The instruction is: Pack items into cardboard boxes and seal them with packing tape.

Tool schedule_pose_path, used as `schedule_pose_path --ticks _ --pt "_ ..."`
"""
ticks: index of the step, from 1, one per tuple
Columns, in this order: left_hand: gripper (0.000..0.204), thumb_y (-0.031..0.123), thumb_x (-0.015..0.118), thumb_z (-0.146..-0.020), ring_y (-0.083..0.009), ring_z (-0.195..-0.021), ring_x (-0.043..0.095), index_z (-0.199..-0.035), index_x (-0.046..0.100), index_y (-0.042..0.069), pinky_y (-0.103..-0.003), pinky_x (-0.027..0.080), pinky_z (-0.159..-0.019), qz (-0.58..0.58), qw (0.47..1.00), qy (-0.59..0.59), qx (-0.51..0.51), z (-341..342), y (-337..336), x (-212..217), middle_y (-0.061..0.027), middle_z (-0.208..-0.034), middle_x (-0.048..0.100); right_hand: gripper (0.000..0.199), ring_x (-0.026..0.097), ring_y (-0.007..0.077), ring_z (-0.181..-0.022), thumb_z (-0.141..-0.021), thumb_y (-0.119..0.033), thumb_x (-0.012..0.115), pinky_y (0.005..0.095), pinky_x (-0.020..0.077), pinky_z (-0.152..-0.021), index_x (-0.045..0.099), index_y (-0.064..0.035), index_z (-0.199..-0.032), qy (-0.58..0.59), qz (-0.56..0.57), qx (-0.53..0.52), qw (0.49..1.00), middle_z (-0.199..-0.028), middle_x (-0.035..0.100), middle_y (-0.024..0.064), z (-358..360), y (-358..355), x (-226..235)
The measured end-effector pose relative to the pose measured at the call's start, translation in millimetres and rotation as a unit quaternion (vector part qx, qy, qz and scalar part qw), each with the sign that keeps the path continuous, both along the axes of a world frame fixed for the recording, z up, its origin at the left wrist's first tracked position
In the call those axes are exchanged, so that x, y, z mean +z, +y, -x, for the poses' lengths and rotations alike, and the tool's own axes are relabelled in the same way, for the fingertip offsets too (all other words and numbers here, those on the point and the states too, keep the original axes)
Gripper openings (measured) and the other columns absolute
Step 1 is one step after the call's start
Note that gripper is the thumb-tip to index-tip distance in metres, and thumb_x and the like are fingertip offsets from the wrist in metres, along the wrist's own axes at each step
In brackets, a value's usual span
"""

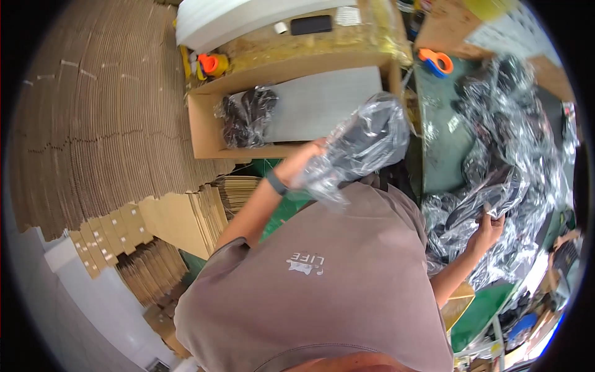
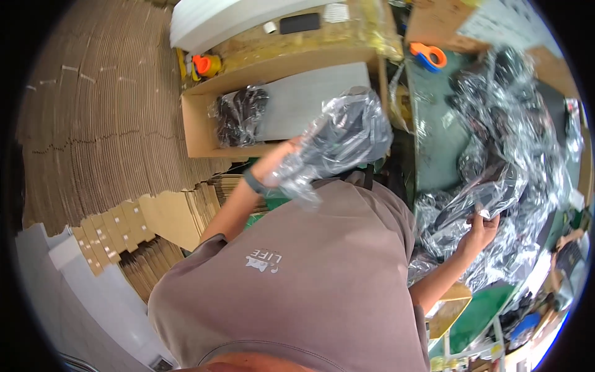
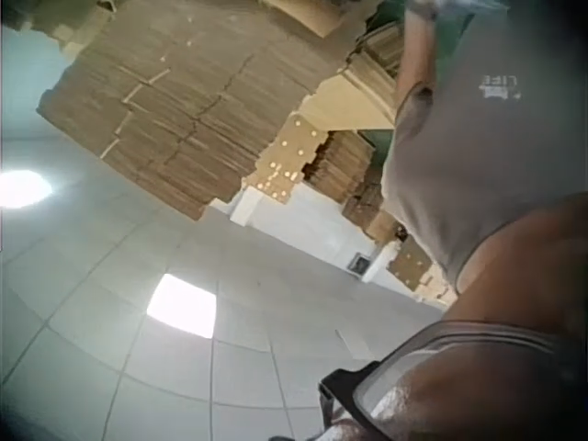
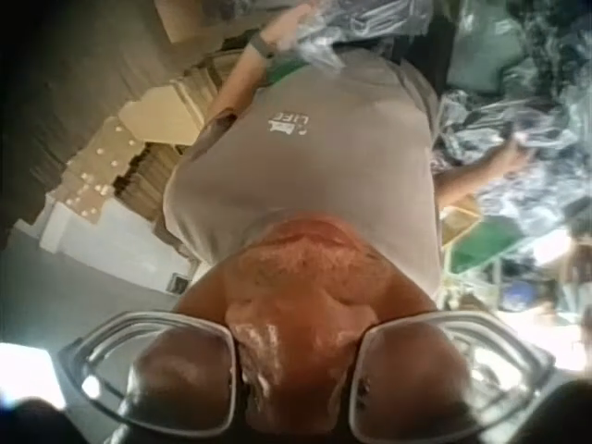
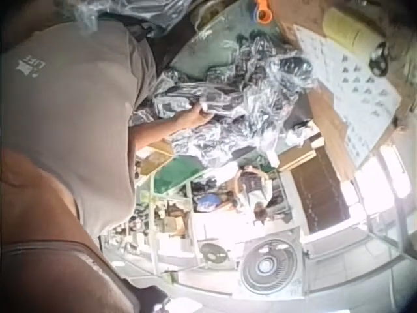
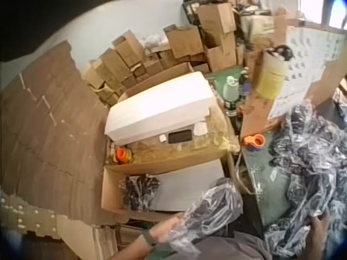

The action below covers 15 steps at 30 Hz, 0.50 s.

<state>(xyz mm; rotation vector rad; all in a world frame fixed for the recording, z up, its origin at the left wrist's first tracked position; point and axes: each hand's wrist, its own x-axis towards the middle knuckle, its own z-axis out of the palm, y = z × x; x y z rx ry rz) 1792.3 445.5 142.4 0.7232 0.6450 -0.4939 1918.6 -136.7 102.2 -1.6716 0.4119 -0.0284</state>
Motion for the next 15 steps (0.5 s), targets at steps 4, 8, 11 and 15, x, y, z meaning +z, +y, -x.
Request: schedule_pose_path --ticks 4,8,11,15 --pt "0.050 0.042 0.075 -0.109 -0.0075 -0.109 0.063 -0.137 0.074 0.001 -0.028 0.053 -0.098 -0.287 0.916 -0.052 -0.274 11.3 214.9 -61.3 0.0013 -0.122 0.075 0.065 0.067 0.0161 -0.106 -0.088 -0.004 0.086 0.0322 0.0542 -0.095 0.061 0.0020 -0.148 0.063 -0.111 0.186 0.974 -0.130 0.069 0.0050 -20.0 169.0 62.8" --pt "0.078 0.077 0.074 -0.093 -0.0239 -0.090 0.072 -0.109 0.085 0.001 -0.042 0.059 -0.086 -0.425 0.624 -0.052 -0.653 -50.6 351.7 -147.1 -0.0159 -0.100 0.082 0.055 0.066 0.0174 -0.110 -0.087 -0.015 0.089 0.0368 0.0544 -0.098 0.067 0.0033 -0.134 0.070 0.025 0.498 0.864 -0.119 0.073 0.0061 -60.3 394.1 64.2" --pt "0.096 0.070 0.088 -0.078 -0.0369 -0.127 0.073 -0.146 0.072 0.005 -0.050 0.058 -0.110 -0.518 0.470 0.035 -0.714 -87.2 353.1 -225.6 -0.0244 -0.136 0.076 0.051 0.069 0.0216 -0.101 -0.084 -0.024 0.091 0.0406 0.0570 -0.088 0.069 0.0027 -0.120 0.108 0.106 0.586 0.796 -0.108 0.073 0.0128 -57.1 516.6 -8.2" --pt "0.105 0.042 0.085 -0.092 -0.0467 -0.151 0.052 -0.173 0.031 0.005 -0.053 0.053 -0.118 -0.670 0.568 0.078 -0.472 -75.0 329.8 -299.8 -0.0283 -0.165 0.051 0.060 0.073 0.0500 -0.116 -0.083 -0.036 0.091 0.0554 0.0598 -0.098 0.066 0.0032 -0.121 0.101 0.352 0.559 0.744 -0.126 0.075 0.0321 -18.9 638.4 -140.4"
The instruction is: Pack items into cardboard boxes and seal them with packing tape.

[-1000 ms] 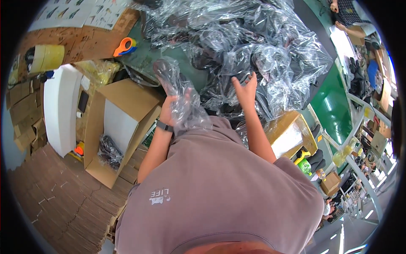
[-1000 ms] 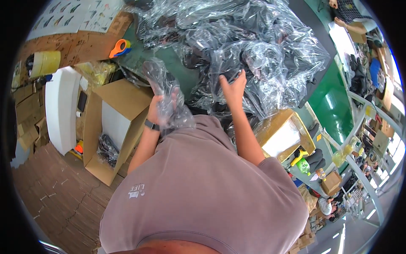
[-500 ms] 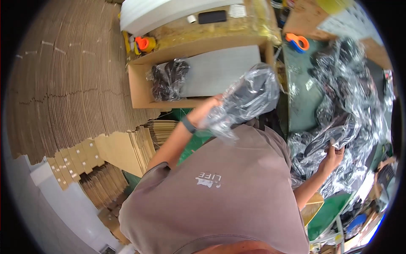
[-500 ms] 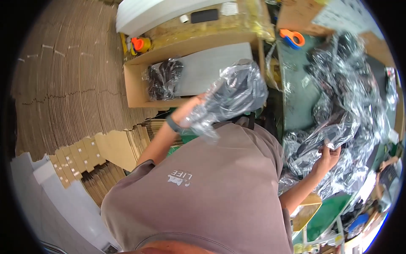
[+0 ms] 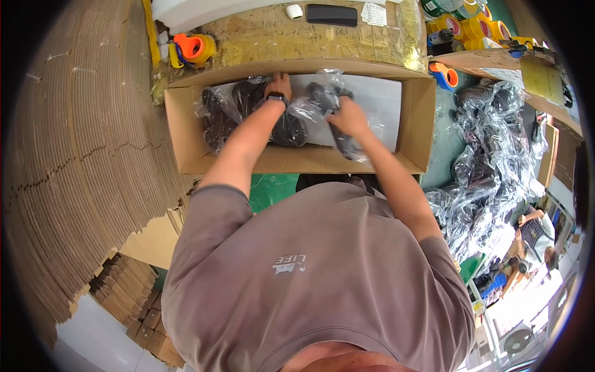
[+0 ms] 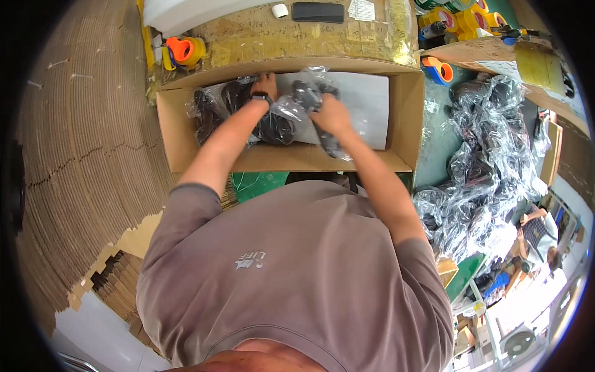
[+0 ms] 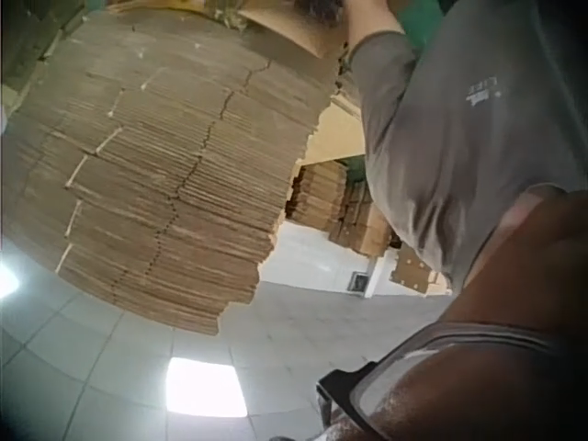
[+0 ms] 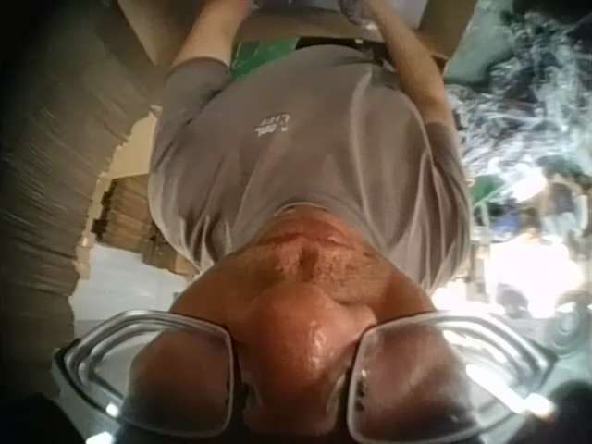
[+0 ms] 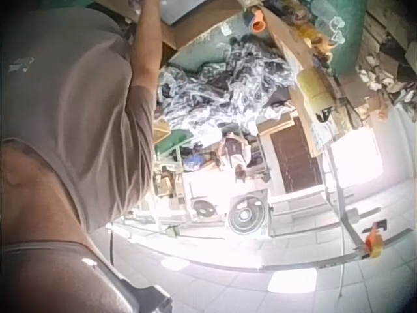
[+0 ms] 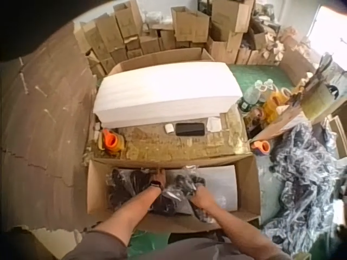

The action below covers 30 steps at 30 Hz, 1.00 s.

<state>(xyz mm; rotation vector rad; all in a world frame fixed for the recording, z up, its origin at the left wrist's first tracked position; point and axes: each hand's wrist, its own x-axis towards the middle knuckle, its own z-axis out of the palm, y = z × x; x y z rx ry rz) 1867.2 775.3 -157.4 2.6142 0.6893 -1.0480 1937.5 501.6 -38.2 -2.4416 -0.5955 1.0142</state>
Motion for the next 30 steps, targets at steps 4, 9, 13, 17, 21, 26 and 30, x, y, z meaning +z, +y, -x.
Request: schedule_pose_path --ticks 4,9,13,17,21,26,30 --pt "0.093 0.025 0.071 -0.104 -0.0539 -0.165 0.027 -0.176 0.018 0.000 -0.051 0.034 -0.134 0.029 0.917 -0.368 0.150 22.7 -68.9 -65.9 -0.0271 -0.185 0.014 0.080 0.070 0.0528 -0.124 -0.089 -0.044 0.087 0.0587 0.0569 -0.106 0.056 0.0076 -0.142 0.002 -0.024 -0.086 0.996 -0.127 0.070 0.0426 48.9 36.0 -107.8" --pt "0.077 0.034 0.073 -0.103 -0.0483 -0.165 0.033 -0.165 0.047 -0.004 -0.056 0.022 -0.138 0.070 0.935 -0.345 -0.030 114.7 -58.7 -61.5 -0.0318 -0.174 0.039 0.066 0.070 0.0480 -0.126 -0.093 -0.038 0.081 0.0540 0.0561 -0.109 0.066 0.0015 -0.143 0.062 -0.137 0.121 0.981 -0.133 0.073 0.0287 43.1 12.9 -88.5" --pt "0.105 0.055 0.071 -0.105 -0.0545 -0.166 0.023 -0.169 0.026 -0.015 -0.056 0.013 -0.139 0.164 0.959 -0.223 0.058 137.6 -84.5 34.2 -0.0413 -0.176 0.025 0.054 0.074 0.0423 -0.119 -0.098 -0.025 0.076 0.0503 0.0583 -0.106 0.067 0.0011 -0.144 -0.109 -0.233 0.019 0.966 -0.127 0.076 0.0240 26.6 -140.0 15.8" --pt "0.094 0.039 0.072 -0.108 -0.0490 -0.159 0.040 -0.174 0.023 -0.008 -0.053 0.034 -0.132 0.235 0.915 -0.320 0.074 83.5 -165.7 144.7 -0.0357 -0.178 0.025 0.038 0.078 0.0357 -0.104 -0.099 -0.021 0.074 0.0448 0.0624 -0.094 0.074 -0.0024 -0.132 -0.233 -0.194 -0.349 0.887 -0.117 0.079 0.0197 11.3 -331.7 112.5" --pt "0.085 0.026 0.072 -0.109 -0.0437 -0.155 0.048 -0.175 0.026 -0.003 -0.052 0.041 -0.126 0.289 0.886 -0.361 -0.041 12.3 -279.1 227.1 -0.0288 -0.179 0.030 0.039 0.078 0.0355 -0.099 -0.094 -0.014 0.075 0.0460 0.0623 -0.090 0.074 -0.0010 -0.131 -0.409 -0.017 -0.628 0.662 -0.111 0.080 0.0176 35.8 -570.3 41.6" --pt "0.084 0.019 0.071 -0.108 -0.0388 -0.152 0.052 -0.175 0.025 0.000 -0.053 0.042 -0.124 0.376 0.859 -0.348 -0.016 -30.5 -415.5 254.2 -0.0235 -0.177 0.037 0.068 0.077 0.0395 -0.114 -0.087 -0.027 0.087 0.0471 0.0610 -0.102 0.063 0.0022 -0.143 -0.386 0.052 -0.610 0.690 -0.126 0.077 0.0244 18.2 -744.1 -28.6" --pt "0.087 0.018 0.072 -0.108 -0.0380 -0.149 0.056 -0.176 0.021 0.001 -0.048 0.045 -0.122 0.427 0.861 -0.269 -0.060 -37.1 -549.2 258.0 -0.0238 -0.178 0.035 0.066 0.073 0.0480 -0.112 -0.080 -0.029 0.090 0.0539 0.0594 -0.104 0.060 0.0050 -0.128 -0.275 0.149 -0.535 0.785 -0.119 0.074 0.0294 -36.4 -783.8 -66.7"
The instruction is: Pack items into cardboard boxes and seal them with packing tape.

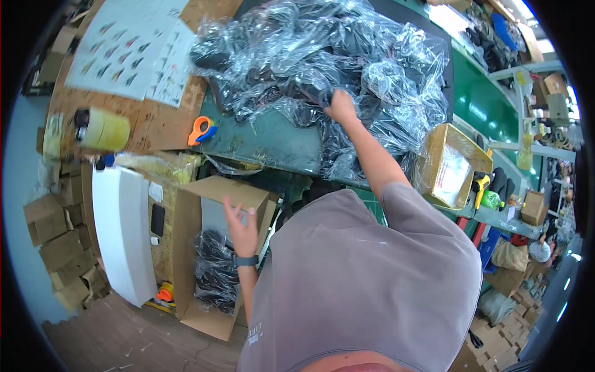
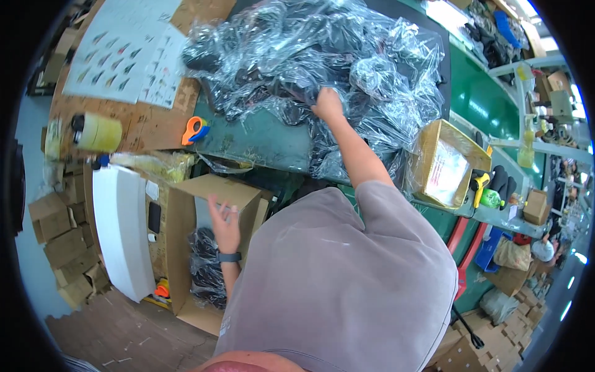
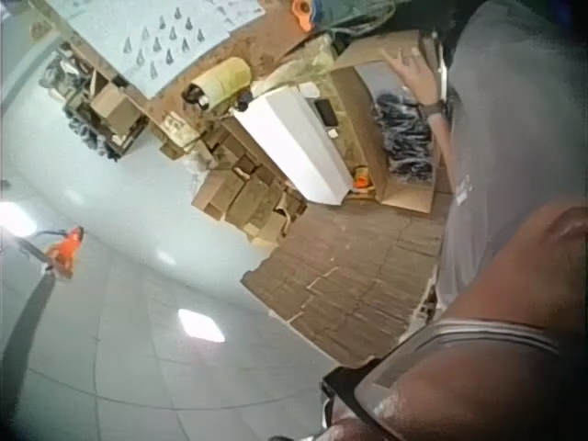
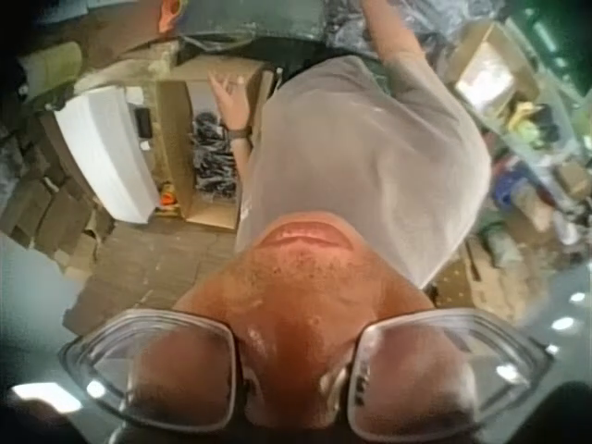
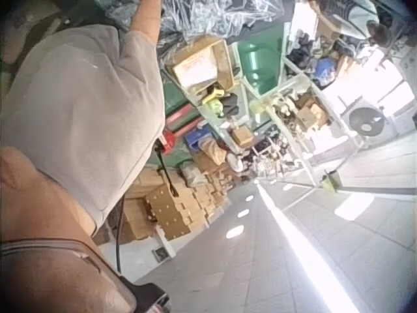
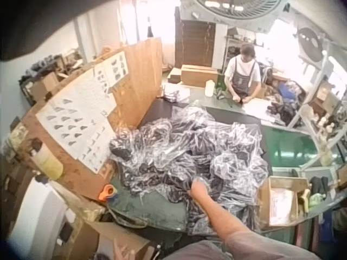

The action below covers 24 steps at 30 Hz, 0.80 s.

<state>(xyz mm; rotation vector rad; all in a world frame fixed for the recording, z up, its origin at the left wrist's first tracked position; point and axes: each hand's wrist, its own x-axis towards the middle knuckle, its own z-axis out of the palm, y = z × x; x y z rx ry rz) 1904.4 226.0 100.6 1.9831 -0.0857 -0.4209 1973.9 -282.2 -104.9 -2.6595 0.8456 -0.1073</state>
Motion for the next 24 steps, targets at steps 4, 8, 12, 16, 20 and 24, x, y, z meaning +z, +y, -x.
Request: schedule_pose_path --ticks 4,8,12,16,20,24 --pt "0.081 0.018 0.073 -0.108 -0.0352 -0.146 0.060 -0.174 0.030 0.000 -0.046 0.048 -0.121 -0.026 0.989 0.039 -0.142 -6.6 -112.7 4.5 -0.0249 -0.169 0.049 0.063 0.073 0.0503 -0.113 -0.078 -0.026 0.090 0.0550 0.0597 -0.103 0.059 0.0038 -0.123 0.076 -0.065 -0.012 0.995 -0.121 0.075 0.0319 -30.3 -26.0 -13.7" --pt "0.067 0.017 0.071 -0.110 -0.0333 -0.145 0.062 -0.169 0.043 0.000 -0.044 0.048 -0.122 0.091 0.977 0.168 -0.098 -17.5 -180.8 -15.8 -0.0235 -0.158 0.062 0.067 0.075 0.0460 -0.116 -0.079 -0.028 0.090 0.0528 0.0601 -0.101 0.060 0.0039 -0.129 0.125 -0.207 0.051 0.969 -0.123 0.076 0.0310 -20.8 -8.7 86.0" --pt "0.072 0.033 0.068 -0.114 -0.0328 -0.155 0.051 -0.172 0.036 0.005 -0.050 0.037 -0.131 0.292 0.890 0.326 0.131 -24.2 -235.0 -39.3 -0.0187 -0.169 0.051 0.089 0.076 0.0352 -0.111 -0.090 -0.041 0.088 0.0476 0.0592 -0.100 0.052 0.0037 -0.157 -0.113 -0.606 0.058 0.785 -0.122 0.077 0.0263 43.6 26.6 126.7" --pt "0.094 0.044 0.083 -0.099 -0.0350 -0.151 0.053 -0.172 0.037 0.007 -0.052 0.041 -0.128 0.435 0.831 0.345 -0.024 -9.2 -239.3 -15.3 -0.0129 -0.167 0.054 0.053 0.073 0.0288 -0.118 -0.099 -0.032 0.083 0.0421 0.0580 -0.101 0.071 -0.0022 -0.141 0.032 -0.561 0.358 0.746 -0.131 0.075 0.0193 54.3 -36.3 198.3" --pt "0.069 0.041 0.082 -0.096 -0.0235 -0.112 0.069 -0.149 0.060 0.003 -0.040 0.059 -0.094 0.422 0.832 0.356 0.054 29.6 -199.0 -29.0 -0.0099 -0.134 0.071 0.044 0.077 0.0255 -0.103 -0.095 -0.018 0.082 0.0390 0.0599 -0.094 0.072 -0.0027 -0.136 -0.122 -0.395 0.052 0.909 -0.114 0.080 0.0144 -13.0 -168.4 163.5" --pt "0.060 0.051 0.071 -0.103 -0.0188 -0.105 0.066 -0.139 0.063 0.002 -0.034 0.059 -0.086 0.376 0.832 0.373 0.163 45.6 -192.0 -7.8 -0.0064 -0.125 0.069 0.070 0.070 0.0481 -0.127 -0.087 -0.011 0.078 0.0536 0.0561 -0.109 0.053 0.0071 -0.150 -0.086 -0.013 -0.011 0.996 -0.133 0.072 0.0322 -110.3 -310.2 51.1"
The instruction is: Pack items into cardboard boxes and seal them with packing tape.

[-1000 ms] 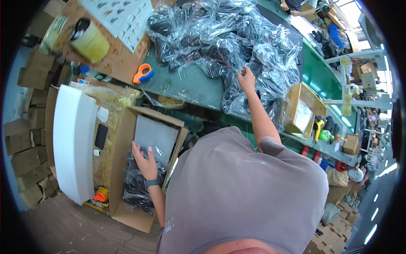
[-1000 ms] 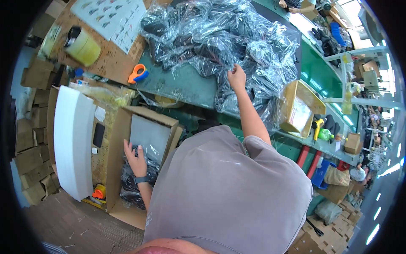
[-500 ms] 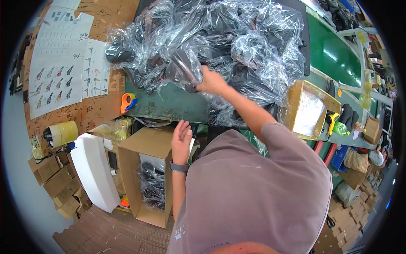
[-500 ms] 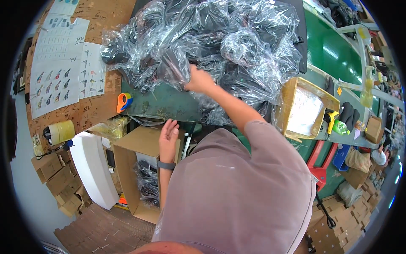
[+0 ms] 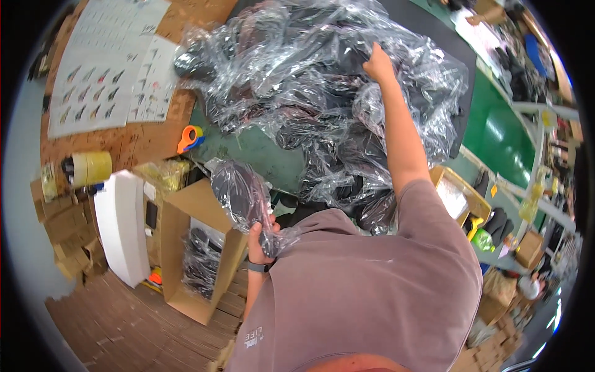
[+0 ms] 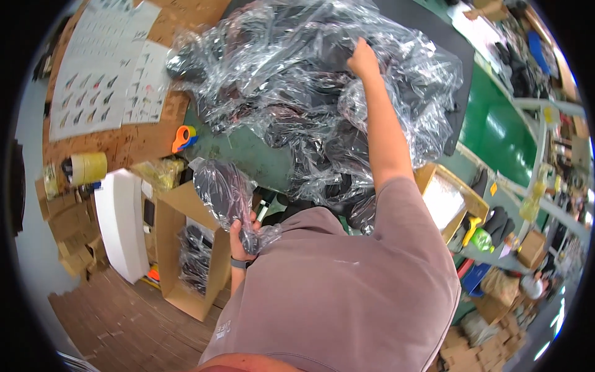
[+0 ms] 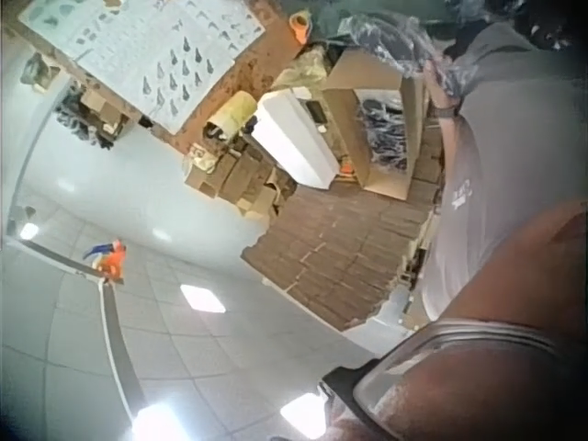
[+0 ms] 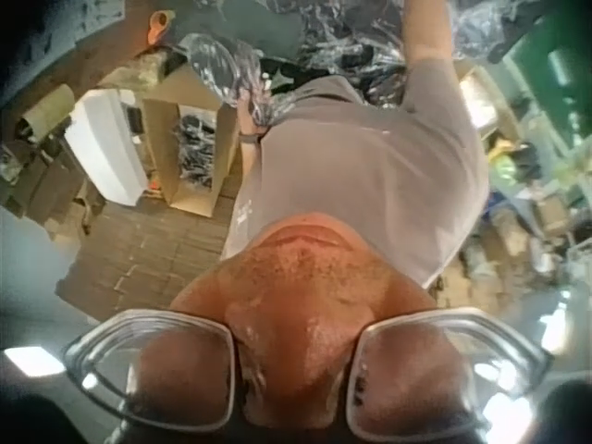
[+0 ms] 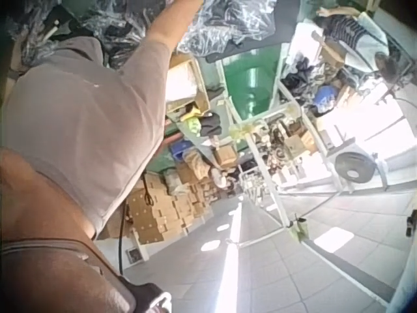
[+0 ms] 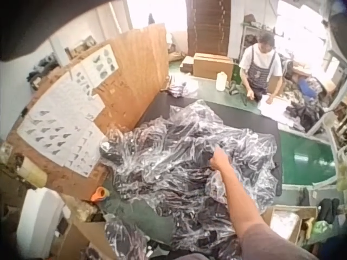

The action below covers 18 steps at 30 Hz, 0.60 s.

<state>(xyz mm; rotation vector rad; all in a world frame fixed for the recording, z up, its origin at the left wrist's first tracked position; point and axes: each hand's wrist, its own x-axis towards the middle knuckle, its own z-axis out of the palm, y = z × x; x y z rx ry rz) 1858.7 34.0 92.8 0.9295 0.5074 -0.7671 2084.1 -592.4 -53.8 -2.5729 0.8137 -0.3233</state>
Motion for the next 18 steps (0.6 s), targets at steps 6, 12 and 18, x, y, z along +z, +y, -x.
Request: schedule_pose_path --ticks 6,12,18 --pt "0.059 0.048 0.062 -0.111 -0.0184 -0.099 0.064 -0.151 0.056 0.004 -0.033 0.058 -0.078 0.133 0.972 -0.006 0.195 27.8 72.6 6.5 -0.0080 -0.125 0.066 0.069 0.068 0.0512 -0.129 -0.072 -0.019 0.091 0.0547 0.0557 -0.111 0.061 0.0042 -0.130 0.173 0.012 0.012 0.985 -0.136 0.069 0.0350 -30.0 18.9 -22.4" --pt "0.059 0.042 0.065 -0.110 -0.0170 -0.096 0.064 -0.152 0.051 0.003 -0.033 0.058 -0.079 0.260 0.916 -0.081 0.296 42.2 172.2 26.5 -0.0057 -0.113 0.063 0.108 0.056 0.0481 -0.146 -0.067 -0.044 0.096 0.0494 0.0475 -0.123 0.052 0.0110 -0.149 0.083 0.110 0.096 0.986 -0.153 0.058 0.0341 -1.8 22.1 -53.6" --pt "0.046 0.030 0.073 -0.104 -0.0162 -0.093 0.069 -0.138 0.063 0.001 -0.033 0.059 -0.085 0.133 0.968 -0.028 0.212 34.3 311.3 -1.9 -0.0066 -0.103 0.071 0.091 0.072 0.0538 -0.121 -0.084 -0.044 0.079 0.0566 0.0592 -0.105 0.048 0.0126 -0.149 0.125 0.264 0.078 0.953 -0.135 0.070 0.0359 -52.1 59.5 -7.7"
